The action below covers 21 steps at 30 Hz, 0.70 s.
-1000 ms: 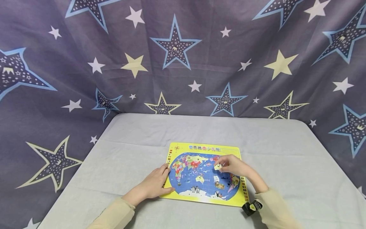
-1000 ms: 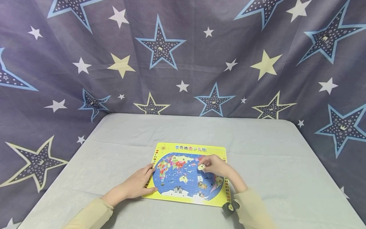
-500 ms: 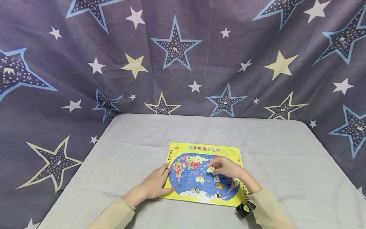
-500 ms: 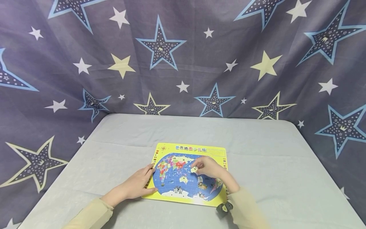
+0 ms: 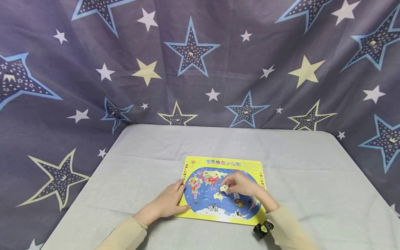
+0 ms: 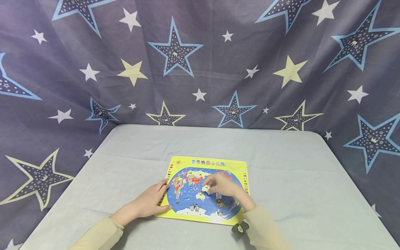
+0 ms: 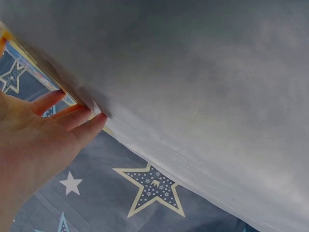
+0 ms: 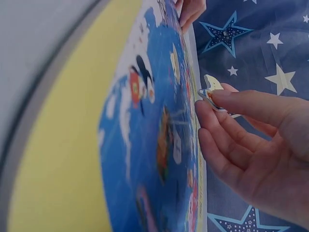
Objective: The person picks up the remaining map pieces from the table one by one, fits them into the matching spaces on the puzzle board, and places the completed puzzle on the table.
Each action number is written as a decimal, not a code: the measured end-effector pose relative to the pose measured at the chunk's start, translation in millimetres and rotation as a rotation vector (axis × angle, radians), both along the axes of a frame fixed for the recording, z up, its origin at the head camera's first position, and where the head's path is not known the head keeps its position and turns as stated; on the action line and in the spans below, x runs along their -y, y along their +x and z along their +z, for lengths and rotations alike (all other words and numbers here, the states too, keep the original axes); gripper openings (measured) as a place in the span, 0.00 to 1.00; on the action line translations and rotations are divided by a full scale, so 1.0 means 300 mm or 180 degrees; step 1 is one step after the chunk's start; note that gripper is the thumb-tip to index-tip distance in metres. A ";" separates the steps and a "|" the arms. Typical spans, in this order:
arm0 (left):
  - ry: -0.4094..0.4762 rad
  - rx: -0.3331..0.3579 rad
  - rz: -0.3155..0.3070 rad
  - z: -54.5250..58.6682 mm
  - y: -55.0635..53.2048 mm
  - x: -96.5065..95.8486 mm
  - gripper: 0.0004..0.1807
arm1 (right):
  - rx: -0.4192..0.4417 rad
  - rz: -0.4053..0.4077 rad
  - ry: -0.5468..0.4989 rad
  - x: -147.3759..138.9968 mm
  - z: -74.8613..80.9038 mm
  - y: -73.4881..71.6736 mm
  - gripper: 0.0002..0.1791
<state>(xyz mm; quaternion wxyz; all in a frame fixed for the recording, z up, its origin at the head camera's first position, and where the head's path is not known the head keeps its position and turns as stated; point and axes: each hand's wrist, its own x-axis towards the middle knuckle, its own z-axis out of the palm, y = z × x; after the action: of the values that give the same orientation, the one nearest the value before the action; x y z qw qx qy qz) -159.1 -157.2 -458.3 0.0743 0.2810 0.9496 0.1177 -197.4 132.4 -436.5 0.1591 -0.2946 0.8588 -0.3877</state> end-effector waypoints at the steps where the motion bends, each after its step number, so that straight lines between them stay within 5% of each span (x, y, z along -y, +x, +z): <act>1: -0.0003 -0.0005 -0.0003 -0.001 0.000 0.000 0.44 | 0.0013 0.0011 -0.0011 0.004 0.001 0.001 0.11; 21: 0.0021 -0.0019 0.0000 -0.008 -0.002 0.001 0.44 | 0.0203 0.0184 -0.0185 0.048 -0.011 0.016 0.10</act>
<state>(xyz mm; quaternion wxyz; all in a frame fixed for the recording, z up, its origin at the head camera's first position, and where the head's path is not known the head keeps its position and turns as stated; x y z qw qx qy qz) -159.8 -157.5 -460.8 0.0705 0.2815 0.9494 0.1200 -192.6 118.1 -439.6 0.1888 -0.3112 0.8329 -0.4169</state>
